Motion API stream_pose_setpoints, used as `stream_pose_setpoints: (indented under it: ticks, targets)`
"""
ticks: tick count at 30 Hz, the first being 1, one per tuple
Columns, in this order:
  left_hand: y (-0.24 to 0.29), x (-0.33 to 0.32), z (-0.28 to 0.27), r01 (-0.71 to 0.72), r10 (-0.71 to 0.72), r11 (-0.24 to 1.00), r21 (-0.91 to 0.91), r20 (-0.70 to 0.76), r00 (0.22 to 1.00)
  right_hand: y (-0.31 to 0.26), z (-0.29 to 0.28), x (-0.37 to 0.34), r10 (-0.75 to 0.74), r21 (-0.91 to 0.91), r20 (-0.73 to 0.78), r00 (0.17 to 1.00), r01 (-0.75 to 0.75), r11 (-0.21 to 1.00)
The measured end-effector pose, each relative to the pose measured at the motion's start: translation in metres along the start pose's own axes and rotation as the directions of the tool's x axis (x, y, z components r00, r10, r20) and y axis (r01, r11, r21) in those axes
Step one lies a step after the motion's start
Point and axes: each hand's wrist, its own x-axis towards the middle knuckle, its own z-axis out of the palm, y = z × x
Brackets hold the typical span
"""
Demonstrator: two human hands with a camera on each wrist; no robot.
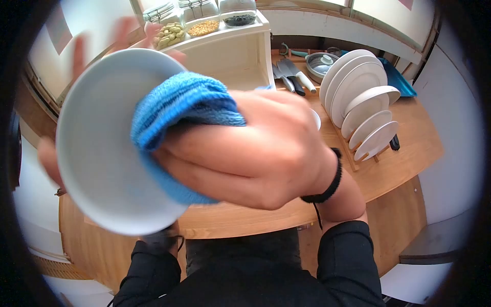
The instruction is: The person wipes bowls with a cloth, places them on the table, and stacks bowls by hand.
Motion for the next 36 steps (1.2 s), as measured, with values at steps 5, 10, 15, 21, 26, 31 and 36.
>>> stream_pose_setpoints:
  ticks: [5,10,15,21,26,31,36]
  targets:
    - [0.005,-0.004,-0.006,0.417,-0.434,0.879,-0.232,-0.024,0.901,-0.004,0.001,0.003,0.239,-0.099,0.174,0.955,-0.224,0.970]
    - [-0.016,-0.003,-0.025,0.139,-0.074,0.950,-0.278,0.234,0.969,0.010,0.027,-0.001,0.187,0.215,0.067,0.980,-0.197,0.957]
    - [-0.027,-0.004,-0.035,-0.397,0.351,0.873,0.283,0.200,0.915,-0.001,0.023,0.000,0.364,0.584,0.177,0.914,-0.395,0.709]
    - [-0.037,-0.008,-0.024,-0.583,0.555,0.579,0.570,0.248,0.794,-0.013,0.034,-0.004,0.342,0.546,-0.043,0.939,-0.264,0.795]
    - [-0.010,-0.009,-0.018,0.079,-0.084,0.966,-0.247,-0.007,0.996,0.007,0.003,-0.004,-0.034,-0.150,-0.098,0.995,0.019,0.989]
    - [-0.015,-0.022,-0.043,-0.062,0.412,0.297,0.953,-0.069,0.908,0.003,0.004,-0.004,0.096,-0.171,0.113,0.989,-0.076,0.982]
    - [-0.010,0.005,-0.040,0.017,-0.066,0.850,0.527,0.074,0.995,-0.015,0.029,-0.002,0.271,0.236,-0.032,0.962,-0.256,0.937]
